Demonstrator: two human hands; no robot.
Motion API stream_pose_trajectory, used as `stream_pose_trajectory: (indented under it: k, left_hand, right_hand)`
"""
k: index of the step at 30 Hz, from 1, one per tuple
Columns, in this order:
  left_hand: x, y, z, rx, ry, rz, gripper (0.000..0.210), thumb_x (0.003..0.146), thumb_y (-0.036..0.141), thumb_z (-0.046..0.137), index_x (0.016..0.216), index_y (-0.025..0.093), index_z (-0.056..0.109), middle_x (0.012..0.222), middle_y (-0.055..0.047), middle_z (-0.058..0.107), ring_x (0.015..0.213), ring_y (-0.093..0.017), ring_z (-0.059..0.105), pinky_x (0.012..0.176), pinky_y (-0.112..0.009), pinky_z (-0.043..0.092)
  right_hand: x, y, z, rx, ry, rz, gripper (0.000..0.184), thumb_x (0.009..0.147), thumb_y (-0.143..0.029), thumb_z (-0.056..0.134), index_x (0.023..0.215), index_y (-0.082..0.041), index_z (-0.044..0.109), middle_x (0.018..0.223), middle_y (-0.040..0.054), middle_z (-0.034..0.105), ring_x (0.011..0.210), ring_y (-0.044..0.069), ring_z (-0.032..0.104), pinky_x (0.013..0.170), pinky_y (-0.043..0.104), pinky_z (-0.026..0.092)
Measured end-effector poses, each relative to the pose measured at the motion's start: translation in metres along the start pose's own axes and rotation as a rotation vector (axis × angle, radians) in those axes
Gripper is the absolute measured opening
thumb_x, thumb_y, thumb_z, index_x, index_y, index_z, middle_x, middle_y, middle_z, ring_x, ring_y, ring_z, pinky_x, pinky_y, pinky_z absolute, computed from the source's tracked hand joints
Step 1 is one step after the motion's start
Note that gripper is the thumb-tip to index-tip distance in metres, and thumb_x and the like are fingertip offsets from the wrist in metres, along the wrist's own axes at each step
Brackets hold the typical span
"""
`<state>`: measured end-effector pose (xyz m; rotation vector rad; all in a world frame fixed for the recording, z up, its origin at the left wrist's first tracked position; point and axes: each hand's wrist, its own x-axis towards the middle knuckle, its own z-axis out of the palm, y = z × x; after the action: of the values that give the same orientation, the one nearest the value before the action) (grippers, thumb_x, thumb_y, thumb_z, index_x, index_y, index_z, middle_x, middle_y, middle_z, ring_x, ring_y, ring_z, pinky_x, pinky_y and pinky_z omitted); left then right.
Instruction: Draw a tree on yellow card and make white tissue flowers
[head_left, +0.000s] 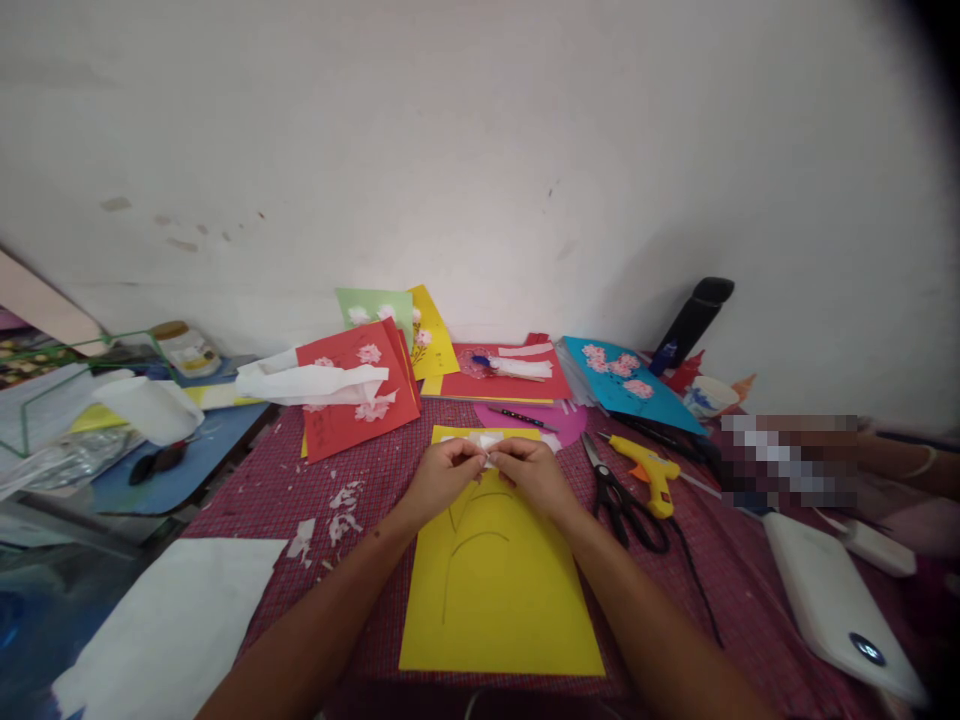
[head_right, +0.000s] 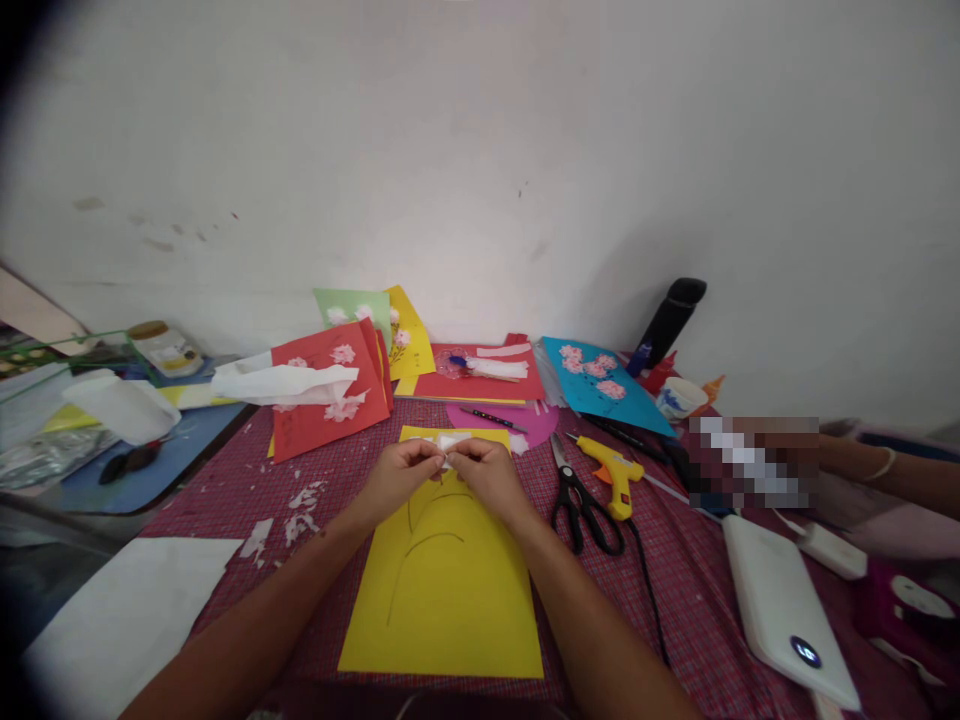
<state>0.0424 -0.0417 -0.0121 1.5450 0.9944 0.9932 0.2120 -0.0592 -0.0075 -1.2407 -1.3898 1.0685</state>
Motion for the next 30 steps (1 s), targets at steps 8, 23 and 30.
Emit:
stream_pose_trajectory:
  k: [8,23,30]
  left_hand:
    - [0.0001,-0.0001,0.0010,0.033,0.014,-0.004,0.014,0.077,0.027,0.061,0.079,0.014,0.068,0.071,-0.002,0.064,0.064,-0.013,0.059,0.063,-0.024,0.045]
    - [0.0002,-0.0011,0.0001,-0.014,-0.019,0.016,0.014,0.074,0.028,0.066,0.077,0.015,0.067,0.070,-0.001,0.064,0.065,-0.012,0.057,0.064,-0.024,0.045]
    - [0.0006,-0.0007,0.0002,-0.020,-0.019,0.011,0.014,0.076,0.028,0.064,0.075,0.014,0.066,0.069,-0.001,0.063,0.065,-0.012,0.056,0.063,-0.023,0.044]
  right_hand:
    - [0.0010,0.0019,0.0013,0.033,-0.003,0.006,0.014,0.073,-0.031,0.066,0.072,-0.017,0.068,0.057,-0.0037,0.054,0.050,0.010,0.042,0.047,0.022,0.031]
    - [0.0000,0.0030,0.0027,-0.137,0.023,-0.180,0.009,0.077,-0.023,0.061,0.072,-0.018,0.067,0.068,-0.0004,0.062,0.065,0.014,0.055,0.061,0.024,0.041]
    - [-0.0042,0.0007,0.0034,-0.328,0.068,-0.331,0.011,0.080,-0.015,0.060,0.072,-0.020,0.066,0.073,0.0006,0.063,0.069,0.015,0.058,0.065,0.025,0.042]
